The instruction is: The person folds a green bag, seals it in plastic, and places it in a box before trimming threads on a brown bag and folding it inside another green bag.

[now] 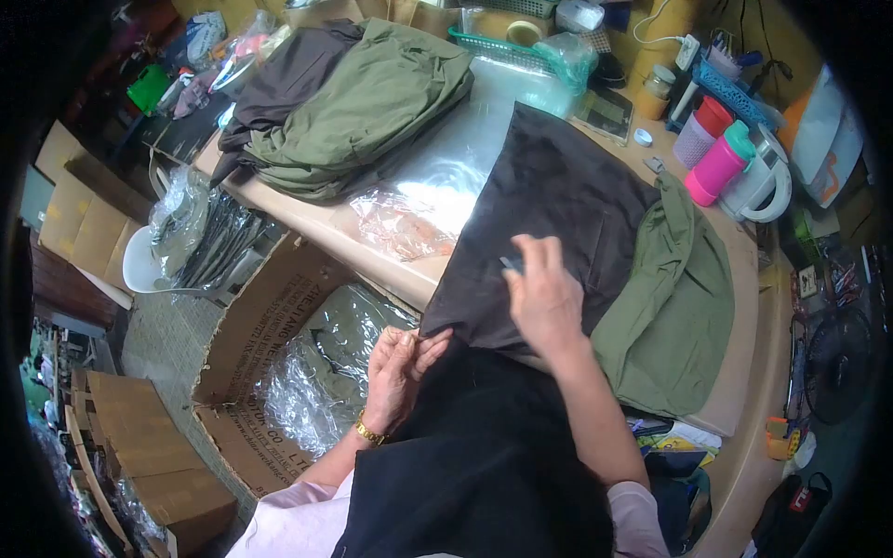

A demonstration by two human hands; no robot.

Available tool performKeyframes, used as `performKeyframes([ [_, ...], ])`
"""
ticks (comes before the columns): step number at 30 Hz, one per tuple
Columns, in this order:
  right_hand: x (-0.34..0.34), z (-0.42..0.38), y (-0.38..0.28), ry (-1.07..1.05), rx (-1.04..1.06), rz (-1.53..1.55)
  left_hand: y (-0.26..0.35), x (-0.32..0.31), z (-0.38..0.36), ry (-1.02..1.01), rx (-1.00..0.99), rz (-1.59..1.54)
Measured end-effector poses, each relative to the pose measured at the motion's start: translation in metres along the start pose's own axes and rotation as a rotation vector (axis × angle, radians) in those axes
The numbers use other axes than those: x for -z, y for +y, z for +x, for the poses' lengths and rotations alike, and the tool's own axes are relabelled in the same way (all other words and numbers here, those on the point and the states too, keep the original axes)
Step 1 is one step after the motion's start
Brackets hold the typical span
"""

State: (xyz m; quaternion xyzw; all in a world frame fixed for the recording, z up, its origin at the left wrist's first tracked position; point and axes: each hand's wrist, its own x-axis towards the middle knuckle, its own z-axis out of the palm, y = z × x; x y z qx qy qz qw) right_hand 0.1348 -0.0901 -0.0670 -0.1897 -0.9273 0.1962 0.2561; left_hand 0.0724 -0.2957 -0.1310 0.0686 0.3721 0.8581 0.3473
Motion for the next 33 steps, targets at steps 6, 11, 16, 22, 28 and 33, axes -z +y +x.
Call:
performKeyframes([
  [6,0.006,-0.020,-0.021,-0.067,0.133,0.284,-0.001,0.006,-0.001,0.061,0.063,0.016],
  [11,0.024,-0.023,-0.062,-0.023,0.425,0.077,0.005,-0.011,0.002,-0.004,-0.053,0.077],
  [16,0.021,-0.024,-0.067,0.025,0.528,-0.028,0.003,-0.014,0.006,-0.076,-0.122,0.070],
  [22,0.019,-0.027,-0.068,0.012,0.532,-0.045,0.001,-0.015,0.003,-0.078,-0.140,0.126],
  [28,0.015,-0.023,-0.053,-0.033,0.392,0.201,0.004,-0.019,-0.007,-0.086,-0.122,0.111],
  [33,-0.015,-0.017,0.033,0.024,-0.089,-0.061,-0.006,0.036,0.000,0.025,0.109,0.191],
])
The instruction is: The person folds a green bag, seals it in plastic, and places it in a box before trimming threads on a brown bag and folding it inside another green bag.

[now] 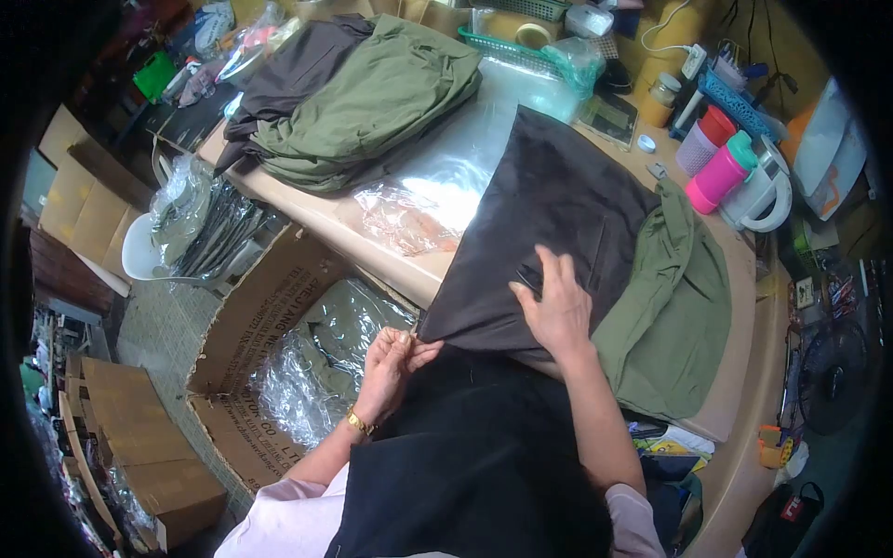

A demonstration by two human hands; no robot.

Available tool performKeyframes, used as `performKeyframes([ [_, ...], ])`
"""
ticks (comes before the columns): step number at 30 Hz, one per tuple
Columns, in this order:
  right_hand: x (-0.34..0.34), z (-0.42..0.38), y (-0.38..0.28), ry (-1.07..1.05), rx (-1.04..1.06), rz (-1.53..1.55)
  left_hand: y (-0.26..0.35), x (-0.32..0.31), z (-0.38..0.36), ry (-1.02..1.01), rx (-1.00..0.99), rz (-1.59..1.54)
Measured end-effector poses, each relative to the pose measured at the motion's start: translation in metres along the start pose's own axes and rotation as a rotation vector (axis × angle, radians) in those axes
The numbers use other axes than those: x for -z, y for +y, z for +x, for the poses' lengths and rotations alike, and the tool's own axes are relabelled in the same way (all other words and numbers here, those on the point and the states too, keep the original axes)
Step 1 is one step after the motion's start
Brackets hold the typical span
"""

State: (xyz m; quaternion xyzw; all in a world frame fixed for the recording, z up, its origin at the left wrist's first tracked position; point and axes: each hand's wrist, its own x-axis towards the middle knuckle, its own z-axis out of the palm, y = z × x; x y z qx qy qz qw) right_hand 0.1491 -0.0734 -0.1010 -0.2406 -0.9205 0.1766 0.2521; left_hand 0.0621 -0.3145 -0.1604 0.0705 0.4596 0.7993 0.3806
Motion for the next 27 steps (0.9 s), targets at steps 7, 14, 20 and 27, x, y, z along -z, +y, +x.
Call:
performKeyframes([
  [7,0.004,-0.006,0.012,-0.077,0.099,0.071,0.000,0.007,0.030,-0.001,0.111,0.159],
  [14,0.014,-0.006,0.021,-0.098,0.147,0.104,0.001,0.002,0.049,0.036,0.061,0.359],
  [20,0.021,-0.006,0.025,-0.150,0.139,0.105,0.001,0.016,0.048,-0.010,0.058,0.441],
  [27,0.032,-0.005,0.007,-0.198,0.049,0.160,0.031,0.002,0.031,-0.280,0.370,-0.458],
])
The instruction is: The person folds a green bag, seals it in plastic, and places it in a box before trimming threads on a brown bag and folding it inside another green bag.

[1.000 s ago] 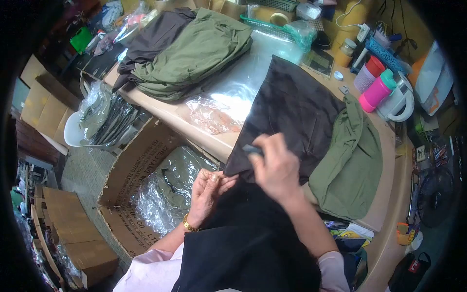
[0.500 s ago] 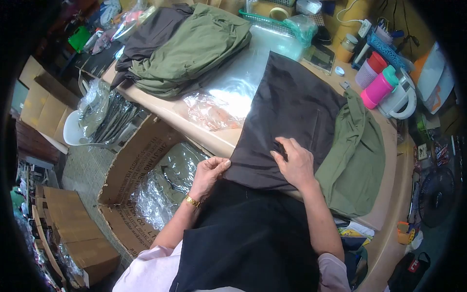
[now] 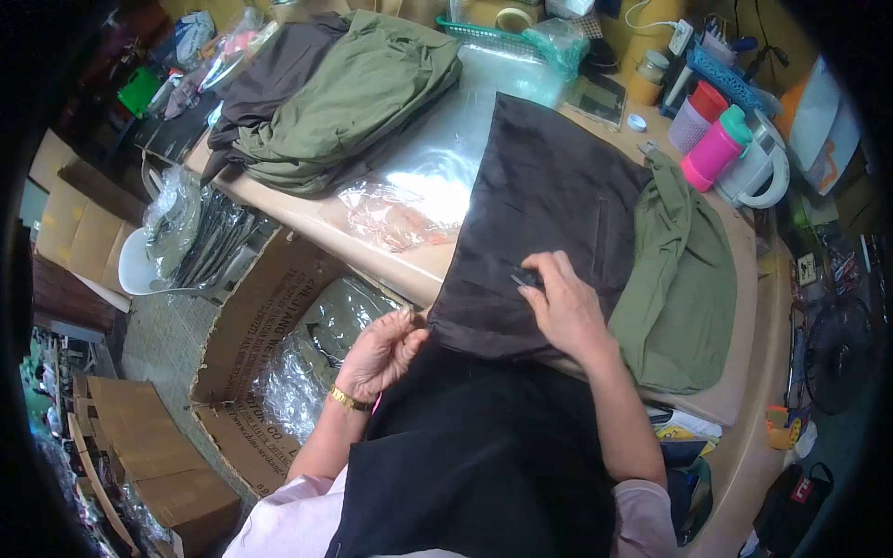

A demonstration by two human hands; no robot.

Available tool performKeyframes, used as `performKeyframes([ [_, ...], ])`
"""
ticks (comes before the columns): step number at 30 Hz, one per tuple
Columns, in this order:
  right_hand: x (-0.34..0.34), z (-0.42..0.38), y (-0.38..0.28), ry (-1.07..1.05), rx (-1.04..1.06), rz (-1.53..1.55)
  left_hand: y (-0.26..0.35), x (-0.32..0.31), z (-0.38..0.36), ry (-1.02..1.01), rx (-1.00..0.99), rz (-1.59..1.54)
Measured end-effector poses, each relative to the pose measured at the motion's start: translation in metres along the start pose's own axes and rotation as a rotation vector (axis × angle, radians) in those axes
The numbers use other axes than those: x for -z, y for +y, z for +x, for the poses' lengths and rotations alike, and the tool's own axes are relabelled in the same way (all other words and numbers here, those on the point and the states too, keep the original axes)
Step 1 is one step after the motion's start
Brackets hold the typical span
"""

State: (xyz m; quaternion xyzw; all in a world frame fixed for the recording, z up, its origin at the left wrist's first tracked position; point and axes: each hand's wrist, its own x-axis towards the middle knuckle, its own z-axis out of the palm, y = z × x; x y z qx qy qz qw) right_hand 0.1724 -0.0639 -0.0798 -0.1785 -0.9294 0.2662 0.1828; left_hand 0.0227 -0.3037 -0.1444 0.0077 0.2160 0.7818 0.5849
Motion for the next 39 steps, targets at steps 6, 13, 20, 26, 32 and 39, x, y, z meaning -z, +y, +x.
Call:
performKeyframes([
  [6,0.009,-0.007,-0.072,0.051,0.273,0.054,-0.016,-0.042,-0.006,0.168,-0.135,0.117],
  [13,0.000,-0.004,-0.091,0.015,0.396,-0.066,-0.023,-0.049,-0.006,0.171,-0.232,0.314],
  [20,-0.009,-0.005,-0.091,0.075,0.388,-0.153,-0.029,-0.044,-0.004,0.088,-0.272,0.436],
  [26,-0.008,0.010,-0.069,0.084,0.260,-0.087,-0.032,-0.055,-0.017,0.089,-0.207,0.443],
  [32,-0.013,0.029,0.046,0.143,-0.112,-0.284,-0.003,0.018,-0.033,0.223,0.071,0.897],
  [39,0.043,0.010,0.003,-0.147,-0.050,-0.203,0.022,0.062,-0.031,0.518,-0.429,1.083],
])
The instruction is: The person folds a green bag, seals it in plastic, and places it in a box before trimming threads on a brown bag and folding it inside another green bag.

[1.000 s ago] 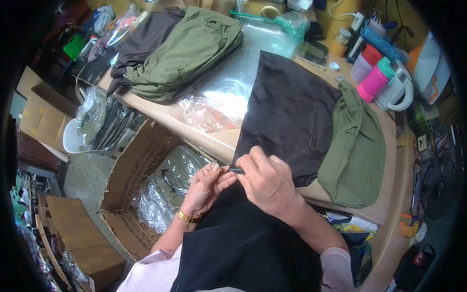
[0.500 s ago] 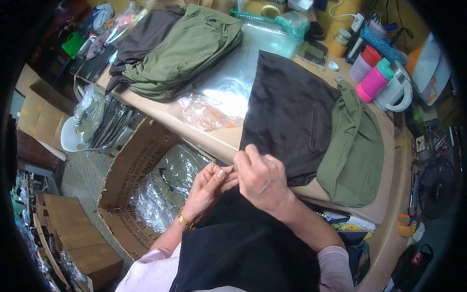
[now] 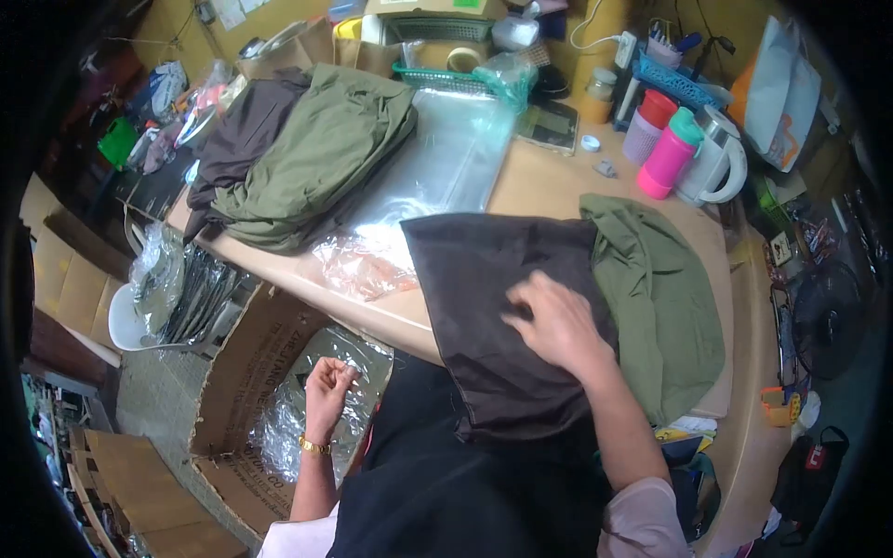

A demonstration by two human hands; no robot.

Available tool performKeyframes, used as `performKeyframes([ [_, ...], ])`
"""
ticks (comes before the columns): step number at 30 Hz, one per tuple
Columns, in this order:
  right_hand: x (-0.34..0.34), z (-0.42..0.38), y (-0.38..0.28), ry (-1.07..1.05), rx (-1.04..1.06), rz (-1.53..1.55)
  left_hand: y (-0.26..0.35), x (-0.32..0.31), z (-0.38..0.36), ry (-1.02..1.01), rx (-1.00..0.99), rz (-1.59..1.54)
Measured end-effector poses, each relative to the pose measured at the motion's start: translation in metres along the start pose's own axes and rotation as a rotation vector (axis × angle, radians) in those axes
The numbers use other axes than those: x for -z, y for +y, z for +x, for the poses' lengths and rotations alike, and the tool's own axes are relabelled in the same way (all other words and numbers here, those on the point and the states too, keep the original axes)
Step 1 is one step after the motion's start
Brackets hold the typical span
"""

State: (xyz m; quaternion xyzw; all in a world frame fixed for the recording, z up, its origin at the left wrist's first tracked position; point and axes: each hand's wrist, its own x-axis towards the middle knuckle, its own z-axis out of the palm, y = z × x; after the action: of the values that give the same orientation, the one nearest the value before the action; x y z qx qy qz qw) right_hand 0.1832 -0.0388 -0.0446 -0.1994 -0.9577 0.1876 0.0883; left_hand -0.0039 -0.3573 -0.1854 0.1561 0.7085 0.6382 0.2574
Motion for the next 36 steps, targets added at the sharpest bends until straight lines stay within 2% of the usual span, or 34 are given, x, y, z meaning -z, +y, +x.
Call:
performKeyframes([
  [1,-0.001,0.020,-0.008,0.133,0.056,0.163,0.007,-0.010,0.005,0.011,-0.046,-0.094],
  [2,-0.007,0.046,-0.012,0.205,0.126,0.225,0.014,-0.018,0.011,0.017,-0.091,0.072],
  [4,-0.033,0.102,-0.022,0.333,0.093,0.443,0.041,-0.047,0.017,-0.044,-0.296,0.173],
  [5,-0.054,0.129,-0.019,0.452,0.107,0.338,0.043,-0.055,0.022,-0.098,-0.327,0.200],
  [6,-0.075,0.148,-0.012,0.402,-0.029,0.162,0.065,-0.067,0.019,-0.141,-0.342,0.219],
  [8,-0.080,0.170,0.004,0.203,-0.072,0.216,0.098,-0.077,0.017,-0.196,-0.177,0.212],
  [9,-0.073,0.174,0.010,0.227,-0.056,0.214,0.100,-0.078,0.023,-0.174,-0.198,0.170],
  [11,-0.047,0.157,0.005,0.349,0.054,0.340,0.113,-0.080,0.045,-0.118,-0.313,0.162],
  [12,-0.030,0.142,-0.004,0.320,0.040,0.424,0.118,-0.082,0.054,-0.071,-0.393,0.152],
  [13,-0.013,0.124,-0.015,0.289,0.024,0.507,0.123,-0.083,0.069,-0.077,-0.412,0.222],
  [16,-0.004,0.090,-0.019,0.353,0.171,0.551,0.149,-0.110,0.094,-0.118,-0.455,0.294],
  [17,-0.002,0.081,-0.020,0.353,0.167,0.544,0.165,-0.122,0.091,-0.147,-0.467,0.186],
  [18,0.000,0.072,-0.023,0.365,0.168,0.563,0.166,-0.131,0.091,-0.156,-0.463,0.182],
  [20,0.006,0.059,-0.022,0.388,0.162,0.579,0.169,-0.146,0.093,-0.290,-0.251,-0.236],
  [22,0.010,0.048,-0.018,0.438,0.089,0.671,0.171,-0.152,0.085,-0.271,-0.265,-0.253],
  [24,0.010,0.042,-0.006,0.513,0.091,0.708,0.171,-0.149,0.080,-0.095,-0.304,-0.213],
  [26,0.016,0.035,0.007,0.551,0.017,0.791,0.156,-0.125,0.096,-0.005,-0.414,-0.348],
  [27,0.015,0.033,0.012,0.566,0.003,0.817,0.157,-0.114,0.099,-0.018,-0.440,-0.393],
  [28,0.016,0.031,0.011,0.573,0.003,0.818,0.156,-0.104,0.099,-0.081,-0.305,-0.333],
  [31,0.017,0.023,-0.002,0.591,0.031,0.780,0.184,-0.124,0.064,-0.346,-0.379,0.196],
  [32,0.014,0.021,-0.006,0.583,0.034,0.785,0.191,-0.137,0.052,-0.363,-0.400,0.145],
  [35,0.008,0.015,-0.015,0.581,0.085,0.674,0.196,-0.158,0.048,-0.379,-0.285,0.080],
  [36,0.008,0.013,-0.017,0.579,0.081,0.676,0.186,-0.163,0.055,-0.389,-0.210,-0.107],
])
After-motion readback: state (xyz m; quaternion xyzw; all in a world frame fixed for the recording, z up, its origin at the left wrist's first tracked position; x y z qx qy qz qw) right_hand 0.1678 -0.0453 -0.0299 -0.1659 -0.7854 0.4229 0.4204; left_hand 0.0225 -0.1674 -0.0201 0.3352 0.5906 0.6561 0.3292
